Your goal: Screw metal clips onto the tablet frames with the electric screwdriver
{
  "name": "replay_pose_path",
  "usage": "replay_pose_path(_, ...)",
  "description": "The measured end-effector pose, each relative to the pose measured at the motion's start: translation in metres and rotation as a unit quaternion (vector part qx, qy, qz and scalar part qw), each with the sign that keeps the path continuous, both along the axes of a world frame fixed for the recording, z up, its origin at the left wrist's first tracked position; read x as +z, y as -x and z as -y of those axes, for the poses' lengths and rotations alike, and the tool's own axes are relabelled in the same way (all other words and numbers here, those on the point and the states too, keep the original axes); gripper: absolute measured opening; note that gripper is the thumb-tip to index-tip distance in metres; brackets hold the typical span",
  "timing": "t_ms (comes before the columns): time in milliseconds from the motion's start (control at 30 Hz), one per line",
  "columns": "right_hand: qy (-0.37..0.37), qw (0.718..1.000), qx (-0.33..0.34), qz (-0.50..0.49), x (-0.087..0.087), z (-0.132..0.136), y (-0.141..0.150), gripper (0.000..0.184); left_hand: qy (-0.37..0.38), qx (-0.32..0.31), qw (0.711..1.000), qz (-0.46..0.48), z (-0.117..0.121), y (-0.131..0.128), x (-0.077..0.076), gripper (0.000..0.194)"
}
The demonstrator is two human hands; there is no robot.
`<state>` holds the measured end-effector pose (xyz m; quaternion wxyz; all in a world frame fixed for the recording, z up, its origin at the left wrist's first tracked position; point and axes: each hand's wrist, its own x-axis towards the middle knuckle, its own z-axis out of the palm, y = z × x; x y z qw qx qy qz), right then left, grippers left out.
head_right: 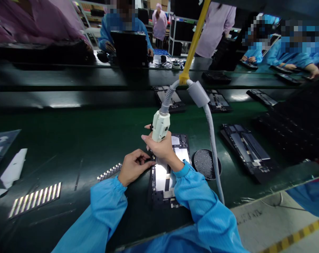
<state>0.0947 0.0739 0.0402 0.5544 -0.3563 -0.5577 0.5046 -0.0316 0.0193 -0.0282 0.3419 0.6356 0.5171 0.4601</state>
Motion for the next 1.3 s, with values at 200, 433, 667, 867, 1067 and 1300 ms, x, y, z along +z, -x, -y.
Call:
replay_pose_path(200, 0.005, 1.0, 0.0, 0.004, -0.005, -0.002, 0.0, 0.027, 0.003, 0.003, 1.0, 0.004, 0.0, -0.001, 0.001, 0.031)
replay_pose_path(433, 0.0, 0.999, 0.021, 0.031, -0.002, 0.002, 0.002, 0.022, 0.0, -0.011, 1.0, -0.006, 0.001, 0.001, 0.001, 0.028)
replay_pose_path(667, -0.017, 0.997, 0.036, 0.062, 0.001, 0.002, 0.003, 0.017, 0.032, -0.051, 0.998, -0.008, -0.002, 0.008, 0.004, 0.024)
replay_pose_path(867, -0.013, 0.997, 0.032, 0.071, -0.003, 0.002, 0.004, 0.015, -0.112, -0.064, 0.983, -0.127, 0.017, -0.003, 0.02, 0.012)
replay_pose_path(1067, -0.015, 0.997, 0.036, 0.068, -0.006, 0.0, 0.007, 0.019, -0.285, -0.211, 0.902, -0.246, 0.074, -0.044, 0.023, 0.03)
replay_pose_path(1300, -0.098, 0.994, -0.039, 0.03, 0.026, 0.006, -0.027, 0.024, -0.332, -0.097, 0.85, -0.396, 0.095, -0.042, 0.008, 0.026)
